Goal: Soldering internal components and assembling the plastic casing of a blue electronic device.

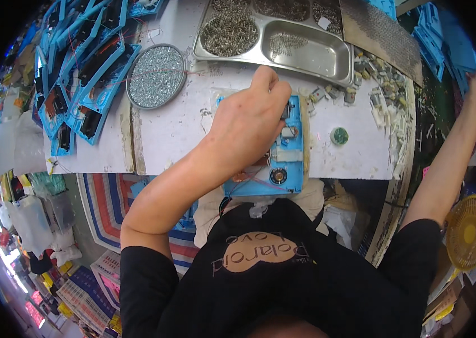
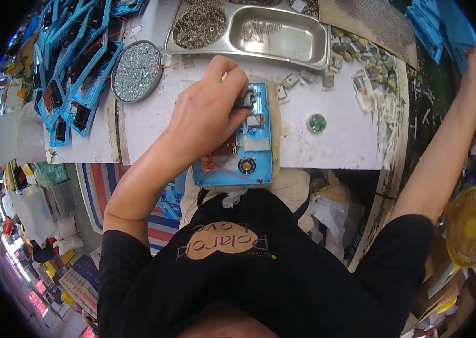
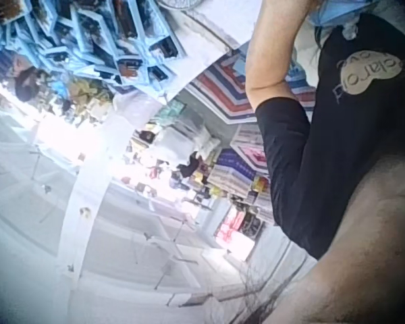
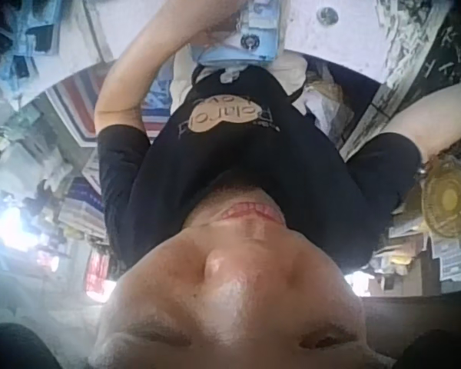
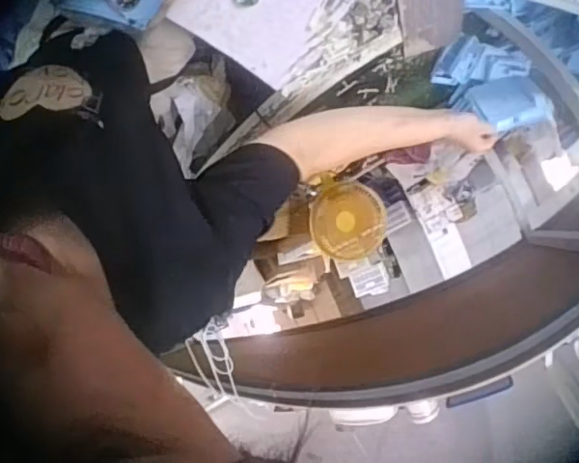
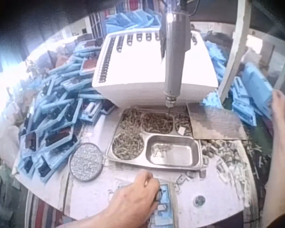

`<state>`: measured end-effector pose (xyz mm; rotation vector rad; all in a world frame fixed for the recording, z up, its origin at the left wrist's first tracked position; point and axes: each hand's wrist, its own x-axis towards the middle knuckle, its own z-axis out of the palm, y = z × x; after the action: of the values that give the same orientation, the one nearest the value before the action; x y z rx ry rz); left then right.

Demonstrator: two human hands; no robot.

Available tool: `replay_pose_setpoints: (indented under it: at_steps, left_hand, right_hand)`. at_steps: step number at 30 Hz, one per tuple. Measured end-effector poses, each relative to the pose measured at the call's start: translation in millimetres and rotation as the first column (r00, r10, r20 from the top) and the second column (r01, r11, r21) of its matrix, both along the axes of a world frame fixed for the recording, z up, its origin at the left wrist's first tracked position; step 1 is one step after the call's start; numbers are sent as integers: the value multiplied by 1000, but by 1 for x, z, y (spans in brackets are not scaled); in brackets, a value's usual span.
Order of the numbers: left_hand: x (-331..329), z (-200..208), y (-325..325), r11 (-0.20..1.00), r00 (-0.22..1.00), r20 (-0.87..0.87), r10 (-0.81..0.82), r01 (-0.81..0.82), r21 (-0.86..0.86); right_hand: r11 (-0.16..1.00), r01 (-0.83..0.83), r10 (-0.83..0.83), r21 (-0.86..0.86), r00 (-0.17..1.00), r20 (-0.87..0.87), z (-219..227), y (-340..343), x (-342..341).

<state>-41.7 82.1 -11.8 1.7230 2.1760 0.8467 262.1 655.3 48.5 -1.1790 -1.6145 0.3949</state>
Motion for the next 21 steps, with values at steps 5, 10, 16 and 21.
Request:
replay_pose_setpoints:
  at_steps: [5,10,16,21]
  left_hand:
    - [-1,-4,-3,986,999,-6,-37,38,165]
    - [1,25,-29,994,536,843,-55,-50,96]
    - [6,25,-59,978,467,884,-24,-172,118]
    - [14,4,-88,969,895,376,240,-242,-41]
  right_hand:
    - [800,-599,405,49,477,-780,-5,-249,41]
    - [347,-938,-42,-21,7,-999,-49,-446,-3]
    - [322,-795,566,-514,597,-568,-40,-491,-94]
    - [505,-651,800,-567,600,23,-63,-514,-65]
